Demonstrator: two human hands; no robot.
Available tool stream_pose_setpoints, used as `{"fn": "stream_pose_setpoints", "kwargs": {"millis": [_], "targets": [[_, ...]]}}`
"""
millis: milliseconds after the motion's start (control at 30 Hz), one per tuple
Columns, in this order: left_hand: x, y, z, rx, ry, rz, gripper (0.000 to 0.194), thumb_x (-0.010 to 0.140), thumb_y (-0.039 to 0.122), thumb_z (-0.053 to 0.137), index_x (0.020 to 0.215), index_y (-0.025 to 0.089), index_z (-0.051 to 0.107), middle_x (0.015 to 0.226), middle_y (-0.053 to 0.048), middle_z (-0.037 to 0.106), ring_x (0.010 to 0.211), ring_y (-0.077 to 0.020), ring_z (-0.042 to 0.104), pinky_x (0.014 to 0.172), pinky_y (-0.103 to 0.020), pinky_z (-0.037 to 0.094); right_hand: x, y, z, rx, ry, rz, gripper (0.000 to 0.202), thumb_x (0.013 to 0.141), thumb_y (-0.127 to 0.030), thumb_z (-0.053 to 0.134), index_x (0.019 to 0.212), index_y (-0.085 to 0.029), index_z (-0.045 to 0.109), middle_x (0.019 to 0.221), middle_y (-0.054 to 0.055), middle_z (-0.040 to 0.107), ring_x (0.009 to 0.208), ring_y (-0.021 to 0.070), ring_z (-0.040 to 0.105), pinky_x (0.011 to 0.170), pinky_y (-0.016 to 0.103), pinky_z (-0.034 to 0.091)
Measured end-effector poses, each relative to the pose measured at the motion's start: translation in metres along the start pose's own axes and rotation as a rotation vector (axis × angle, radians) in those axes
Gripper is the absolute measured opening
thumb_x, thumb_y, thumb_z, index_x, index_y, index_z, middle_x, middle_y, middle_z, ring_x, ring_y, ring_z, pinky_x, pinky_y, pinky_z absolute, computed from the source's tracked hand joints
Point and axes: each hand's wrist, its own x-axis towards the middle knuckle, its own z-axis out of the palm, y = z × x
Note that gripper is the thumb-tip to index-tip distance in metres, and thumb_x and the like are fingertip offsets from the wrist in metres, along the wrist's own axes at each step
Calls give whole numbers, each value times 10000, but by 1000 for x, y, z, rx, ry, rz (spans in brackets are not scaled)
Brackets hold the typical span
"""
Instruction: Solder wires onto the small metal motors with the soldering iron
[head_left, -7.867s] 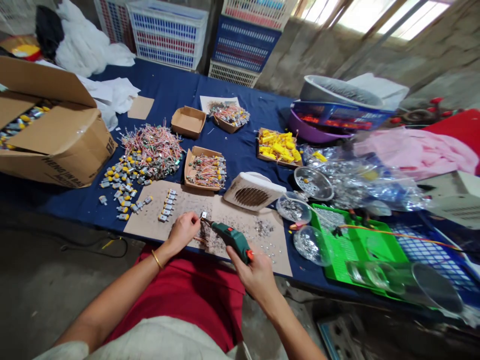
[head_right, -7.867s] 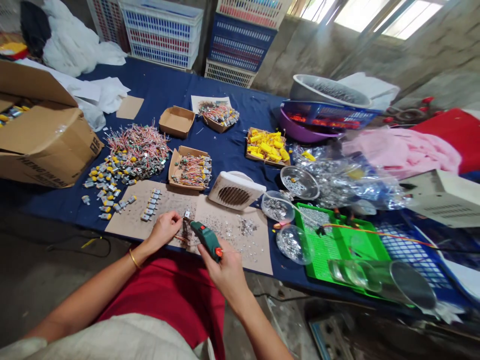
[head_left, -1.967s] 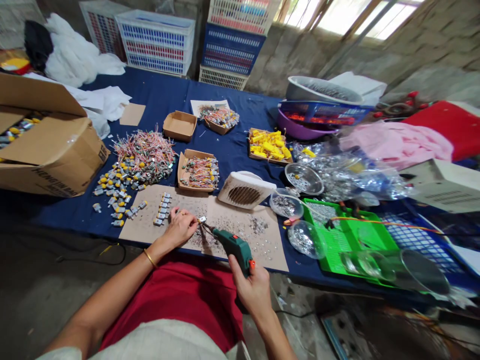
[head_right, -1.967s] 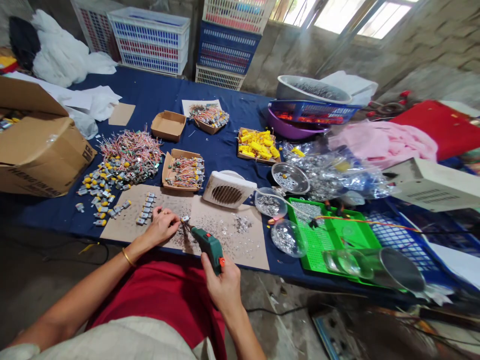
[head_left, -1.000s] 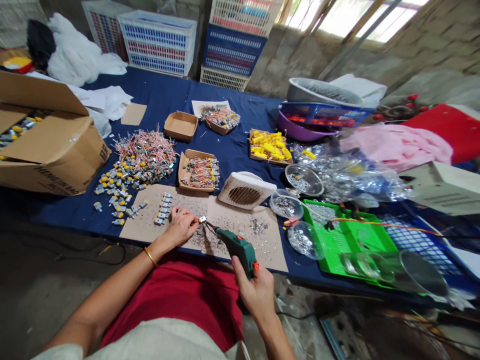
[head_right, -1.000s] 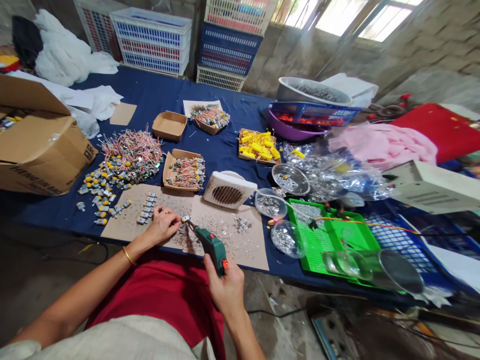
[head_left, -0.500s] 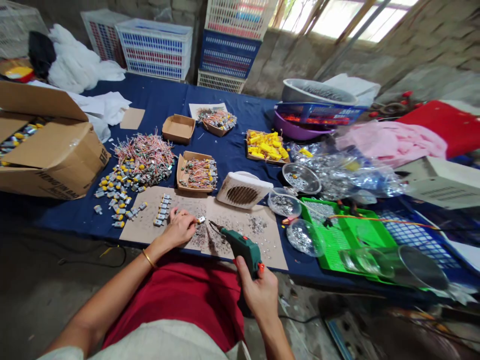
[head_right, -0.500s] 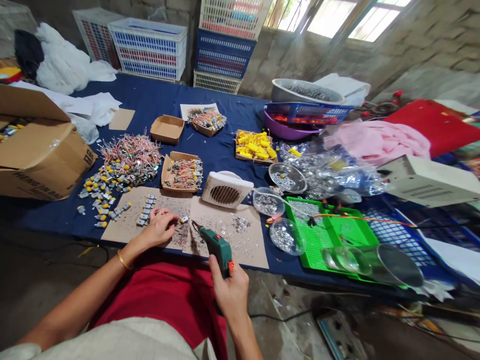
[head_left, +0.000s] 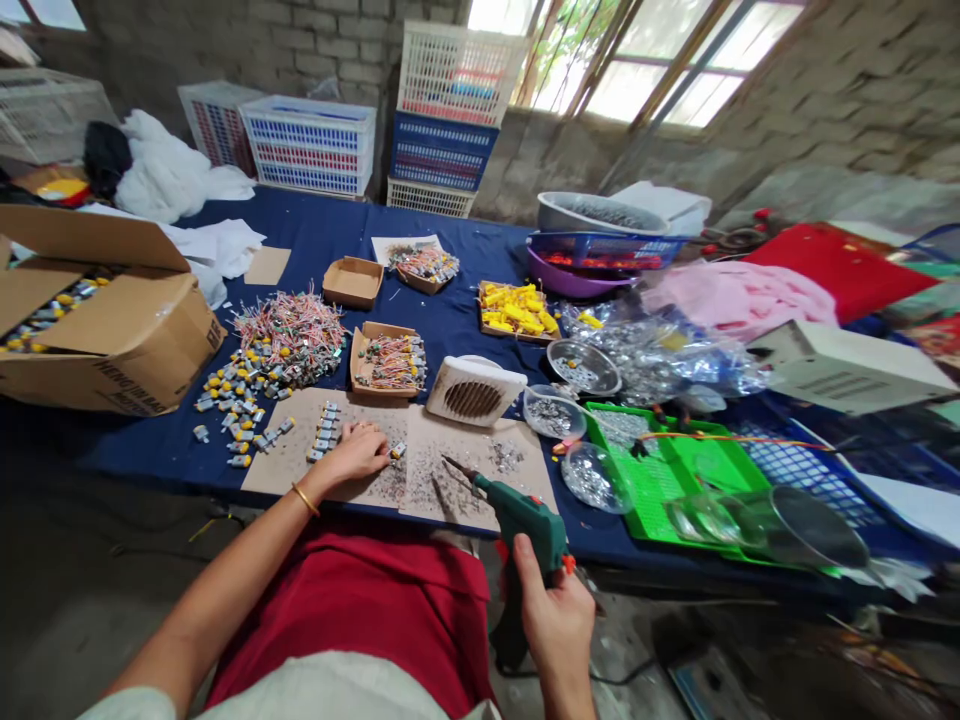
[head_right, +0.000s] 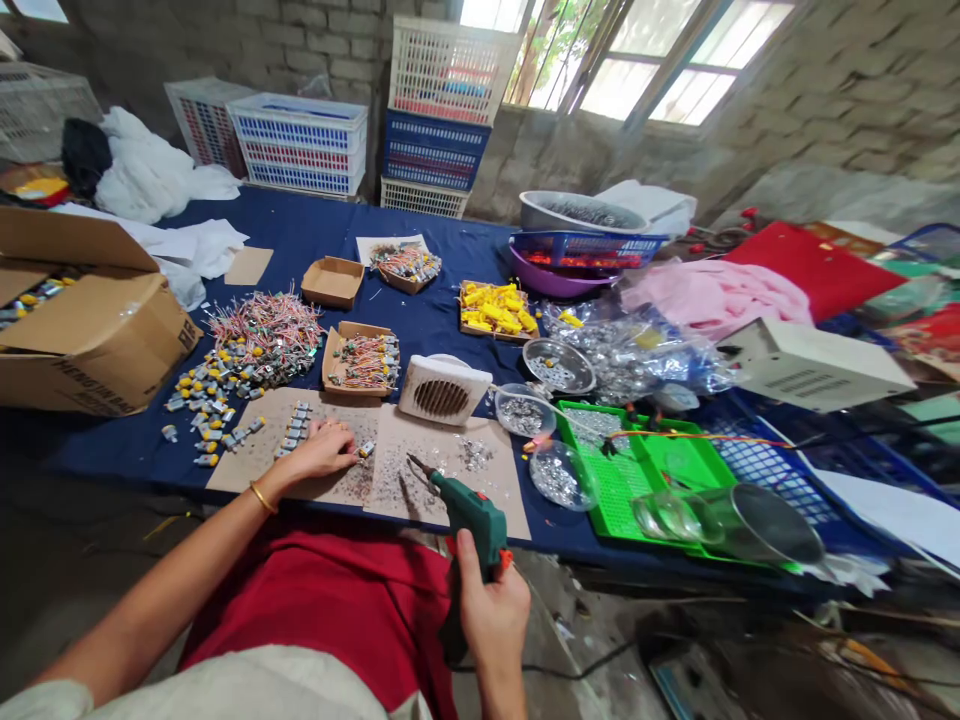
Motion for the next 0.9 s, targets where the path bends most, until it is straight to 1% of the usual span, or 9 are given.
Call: {"fn": "stream_pose_setpoints", "kwargs": {"millis": [100, 233, 400, 467, 533, 633, 733, 833, 900], "targets": [[1, 0, -1, -167, -31, -38, 123, 752, 277, 570, 686, 179, 601, 702, -31, 634, 737, -179, 551, 716, -298, 404, 3, 6, -5, 14, -13, 22, 562, 753, -664, 578, 598, -132, 671, 474, 63, 611, 464, 189, 569, 448, 259, 433], [7, 0, 0, -466, -163, -162, 153, 715, 295, 595, 651, 157, 575, 549, 9, 589, 525, -117, 512, 490, -222, 337, 8, 11, -5, 27, 4, 16, 548, 745, -655, 596, 648, -126, 698, 490, 69, 629, 494, 208, 593, 448, 262, 435], [7, 4, -2, -1004, -175, -316, 289, 694, 360, 704, 687, 162, 494, 527, 11, 576, 494, -116, 566, 481, -216, 406, 15, 15, -1, 70, 11, 53, 549, 731, -667, 606, 652, -134, 705, 488, 73, 635, 511, 226, 613, 439, 268, 436], [9, 5, -12, -1150, -154, -324, 355, 669, 391, 751, 720, 162, 484, 595, -7, 604, 549, -131, 608, 510, -239, 461, 19, 14, -1, 78, 18, 51, 547, 715, -673, 618, 650, -138, 707, 474, 67, 626, 505, 229, 613, 432, 270, 433], [20, 6, -29, -1176, -91, -254, 375, 662, 399, 770, 729, 155, 495, 658, -19, 622, 580, -122, 612, 531, -245, 486, 24, 12, -3, 77, 9, 42, 539, 708, -671, 625, 636, -143, 707, 459, 63, 617, 496, 229, 610, 425, 272, 429], [59, 5, -63, -1074, 23, -116, 325, 695, 371, 748, 708, 148, 511, 651, 5, 607, 555, -85, 565, 554, -236, 495, 31, 6, -5, 59, 4, 38, 527, 713, -661, 623, 613, -149, 705, 451, 63, 614, 482, 231, 607, 412, 276, 425], [118, 3, -92, -911, 57, -30, 259, 713, 315, 718, 705, 147, 521, 597, 23, 583, 512, -77, 529, 507, -205, 443, 35, 1, -7, 53, 35, 29, 494, 706, -637, 644, 596, -159, 704, 441, 62, 609, 485, 239, 616, 405, 278, 426], [171, -3, -104, -691, 11, -16, 176, 690, 238, 698, 681, 134, 557, 577, 20, 590, 504, -74, 516, 480, -182, 386, 37, 0, -9, 73, 81, 8, 459, 692, -618, 667, 590, -172, 705, 416, 58, 595, 499, 250, 628, 407, 280, 434], [192, -10, -102, -565, -16, -60, 164, 647, 195, 698, 595, 127, 558, 495, 31, 549, 459, -69, 473, 456, -182, 345, 36, 1, -12, 73, 102, 23, 460, 680, -627, 669, 591, -177, 704, 421, 59, 602, 507, 254, 634, 414, 282, 445]]}}
